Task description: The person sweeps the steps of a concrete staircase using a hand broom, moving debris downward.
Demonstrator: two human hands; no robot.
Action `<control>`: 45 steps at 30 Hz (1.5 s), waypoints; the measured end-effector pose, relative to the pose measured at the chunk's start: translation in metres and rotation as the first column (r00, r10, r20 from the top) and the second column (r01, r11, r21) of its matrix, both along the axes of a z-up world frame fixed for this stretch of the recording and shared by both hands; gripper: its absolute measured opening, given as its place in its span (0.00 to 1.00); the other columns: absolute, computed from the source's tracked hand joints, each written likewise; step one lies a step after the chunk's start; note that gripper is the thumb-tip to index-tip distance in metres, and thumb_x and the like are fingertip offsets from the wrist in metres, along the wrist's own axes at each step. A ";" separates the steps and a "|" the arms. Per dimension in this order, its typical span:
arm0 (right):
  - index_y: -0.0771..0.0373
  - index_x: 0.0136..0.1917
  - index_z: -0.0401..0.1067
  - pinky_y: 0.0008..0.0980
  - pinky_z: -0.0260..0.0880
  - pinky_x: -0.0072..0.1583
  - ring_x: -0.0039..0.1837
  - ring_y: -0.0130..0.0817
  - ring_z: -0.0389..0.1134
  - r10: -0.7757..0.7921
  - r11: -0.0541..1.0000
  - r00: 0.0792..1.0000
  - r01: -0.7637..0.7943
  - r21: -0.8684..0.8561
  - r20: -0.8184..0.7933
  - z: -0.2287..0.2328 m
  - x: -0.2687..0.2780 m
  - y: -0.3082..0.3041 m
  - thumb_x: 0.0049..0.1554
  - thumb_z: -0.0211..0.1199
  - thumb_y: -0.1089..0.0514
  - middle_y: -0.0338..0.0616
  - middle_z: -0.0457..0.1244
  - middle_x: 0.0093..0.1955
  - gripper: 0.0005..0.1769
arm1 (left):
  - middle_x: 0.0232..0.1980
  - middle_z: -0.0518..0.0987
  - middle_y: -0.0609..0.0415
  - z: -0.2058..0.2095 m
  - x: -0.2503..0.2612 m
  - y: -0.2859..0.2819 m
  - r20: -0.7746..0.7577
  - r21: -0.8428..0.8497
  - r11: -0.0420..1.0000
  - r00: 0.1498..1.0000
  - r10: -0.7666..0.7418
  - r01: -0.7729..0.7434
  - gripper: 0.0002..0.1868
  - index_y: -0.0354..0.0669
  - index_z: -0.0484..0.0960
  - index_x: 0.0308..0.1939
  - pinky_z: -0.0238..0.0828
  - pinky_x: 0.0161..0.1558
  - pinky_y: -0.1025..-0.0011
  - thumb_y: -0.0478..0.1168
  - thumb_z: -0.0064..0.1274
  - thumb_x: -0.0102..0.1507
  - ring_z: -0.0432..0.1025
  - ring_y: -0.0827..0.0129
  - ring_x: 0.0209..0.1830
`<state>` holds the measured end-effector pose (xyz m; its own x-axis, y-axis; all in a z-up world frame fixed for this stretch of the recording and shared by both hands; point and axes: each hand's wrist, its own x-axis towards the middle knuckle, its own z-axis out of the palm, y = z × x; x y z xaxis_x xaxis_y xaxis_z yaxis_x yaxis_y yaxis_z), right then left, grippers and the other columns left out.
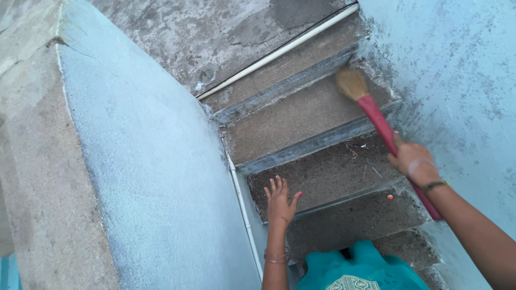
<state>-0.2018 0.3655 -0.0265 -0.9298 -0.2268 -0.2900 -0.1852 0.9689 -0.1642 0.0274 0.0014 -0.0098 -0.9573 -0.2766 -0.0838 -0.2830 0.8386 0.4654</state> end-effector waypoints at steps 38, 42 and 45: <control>0.41 0.79 0.52 0.46 0.76 0.57 0.59 0.51 0.72 0.598 0.719 0.800 -0.562 -0.410 -0.048 -0.040 0.134 -0.102 0.50 0.65 0.46 0.47 0.65 0.66 0.46 | 0.76 0.67 0.43 0.070 0.154 -0.100 -0.055 -0.896 0.420 0.976 0.211 -0.142 0.22 0.45 0.82 0.62 0.41 0.78 0.55 0.50 0.42 0.72 0.51 0.54 0.81; 0.30 0.84 0.50 0.50 0.77 0.56 0.54 0.54 0.74 0.236 0.972 0.969 -0.234 -0.032 0.078 -0.078 0.099 0.007 0.52 0.64 0.37 0.51 0.68 0.61 0.50 | 0.75 0.68 0.43 0.066 0.159 -0.097 -0.102 -0.831 0.522 0.974 0.200 -0.194 0.22 0.43 0.82 0.62 0.42 0.79 0.53 0.50 0.42 0.73 0.52 0.54 0.81; 0.44 0.86 0.53 0.53 0.76 0.53 0.50 0.58 0.74 0.080 0.995 0.980 -0.090 -0.046 -0.184 -0.117 0.062 0.051 0.55 0.63 0.40 0.57 0.70 0.53 0.49 | 0.75 0.68 0.42 0.071 0.150 -0.098 -0.105 -0.823 0.526 0.967 0.233 -0.216 0.26 0.41 0.82 0.62 0.42 0.78 0.54 0.54 0.41 0.71 0.53 0.53 0.80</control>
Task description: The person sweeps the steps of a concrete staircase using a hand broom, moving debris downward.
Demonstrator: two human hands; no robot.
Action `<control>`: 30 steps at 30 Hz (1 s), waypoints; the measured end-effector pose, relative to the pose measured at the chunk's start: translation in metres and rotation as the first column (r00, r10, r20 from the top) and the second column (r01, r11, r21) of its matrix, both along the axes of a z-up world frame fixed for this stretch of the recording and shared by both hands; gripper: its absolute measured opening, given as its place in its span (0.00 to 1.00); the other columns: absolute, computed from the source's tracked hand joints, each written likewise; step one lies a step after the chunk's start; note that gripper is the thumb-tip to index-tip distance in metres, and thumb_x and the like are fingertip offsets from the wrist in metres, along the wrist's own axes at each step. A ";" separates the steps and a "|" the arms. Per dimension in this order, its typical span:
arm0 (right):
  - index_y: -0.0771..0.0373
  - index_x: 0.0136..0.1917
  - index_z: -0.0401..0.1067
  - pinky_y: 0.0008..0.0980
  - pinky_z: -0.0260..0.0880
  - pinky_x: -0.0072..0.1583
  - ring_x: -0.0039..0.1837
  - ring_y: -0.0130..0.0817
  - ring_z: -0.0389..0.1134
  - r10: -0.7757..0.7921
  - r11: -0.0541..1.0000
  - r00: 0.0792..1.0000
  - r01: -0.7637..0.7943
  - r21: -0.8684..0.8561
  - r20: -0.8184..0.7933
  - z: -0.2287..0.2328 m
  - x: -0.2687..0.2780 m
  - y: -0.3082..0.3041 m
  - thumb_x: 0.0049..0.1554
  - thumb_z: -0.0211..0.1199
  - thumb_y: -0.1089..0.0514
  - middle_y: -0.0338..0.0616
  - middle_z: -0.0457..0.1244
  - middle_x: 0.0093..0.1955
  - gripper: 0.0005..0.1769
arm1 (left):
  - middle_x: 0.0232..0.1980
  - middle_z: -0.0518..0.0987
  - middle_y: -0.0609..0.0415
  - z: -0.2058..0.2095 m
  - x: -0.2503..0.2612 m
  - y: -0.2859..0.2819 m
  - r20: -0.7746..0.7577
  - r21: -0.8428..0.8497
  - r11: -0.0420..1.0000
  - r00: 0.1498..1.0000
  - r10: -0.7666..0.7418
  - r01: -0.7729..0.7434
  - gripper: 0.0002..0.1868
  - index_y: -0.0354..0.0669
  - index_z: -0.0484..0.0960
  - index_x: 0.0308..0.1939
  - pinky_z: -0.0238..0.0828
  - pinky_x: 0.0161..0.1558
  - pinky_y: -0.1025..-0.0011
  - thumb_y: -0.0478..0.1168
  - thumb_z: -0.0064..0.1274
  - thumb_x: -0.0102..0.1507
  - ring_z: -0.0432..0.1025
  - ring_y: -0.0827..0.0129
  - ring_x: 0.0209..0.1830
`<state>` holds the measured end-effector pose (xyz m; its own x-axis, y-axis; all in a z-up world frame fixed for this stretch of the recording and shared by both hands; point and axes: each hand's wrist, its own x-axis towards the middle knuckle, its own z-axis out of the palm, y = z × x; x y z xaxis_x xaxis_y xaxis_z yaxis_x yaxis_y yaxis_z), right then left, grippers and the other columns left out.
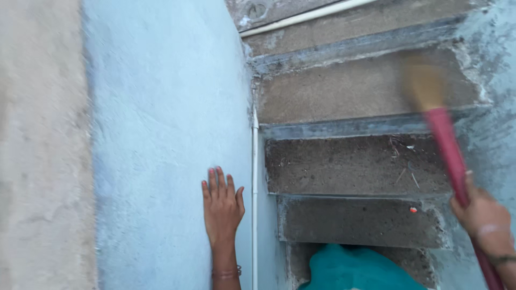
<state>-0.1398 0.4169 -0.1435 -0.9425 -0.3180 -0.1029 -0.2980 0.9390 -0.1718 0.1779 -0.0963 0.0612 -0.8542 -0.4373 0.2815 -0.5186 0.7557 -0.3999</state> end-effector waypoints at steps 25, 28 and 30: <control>0.65 0.82 0.55 0.53 0.76 0.52 0.48 0.61 0.74 -0.131 0.991 0.984 0.132 0.004 -0.118 -0.030 0.048 -0.041 0.56 0.66 0.40 0.65 0.71 0.49 0.49 | 0.79 0.52 0.35 -0.147 0.042 0.044 0.072 0.621 0.784 0.996 -0.061 0.003 0.45 0.38 0.64 0.72 0.23 0.76 0.47 0.64 0.55 0.60 0.38 0.45 0.82; 0.68 0.63 0.71 0.54 0.77 0.52 0.47 0.59 0.75 -0.054 0.994 0.998 0.050 -0.099 -0.045 -0.040 0.055 -0.081 0.57 0.64 0.43 0.64 0.72 0.44 0.31 | 0.80 0.50 0.35 -0.185 0.062 0.038 0.095 0.636 0.771 0.994 -0.045 -0.026 0.46 0.38 0.64 0.74 0.22 0.79 0.53 0.62 0.58 0.60 0.35 0.45 0.83; 0.64 0.45 0.81 0.55 0.74 0.54 0.47 0.58 0.75 0.022 0.990 0.991 -0.002 -0.141 0.136 -0.051 0.085 -0.132 0.53 0.67 0.45 0.62 0.72 0.44 0.20 | 0.80 0.51 0.34 -0.201 0.068 0.035 0.070 0.642 0.767 0.997 -0.046 -0.009 0.46 0.38 0.65 0.73 0.22 0.80 0.55 0.60 0.59 0.60 0.35 0.46 0.84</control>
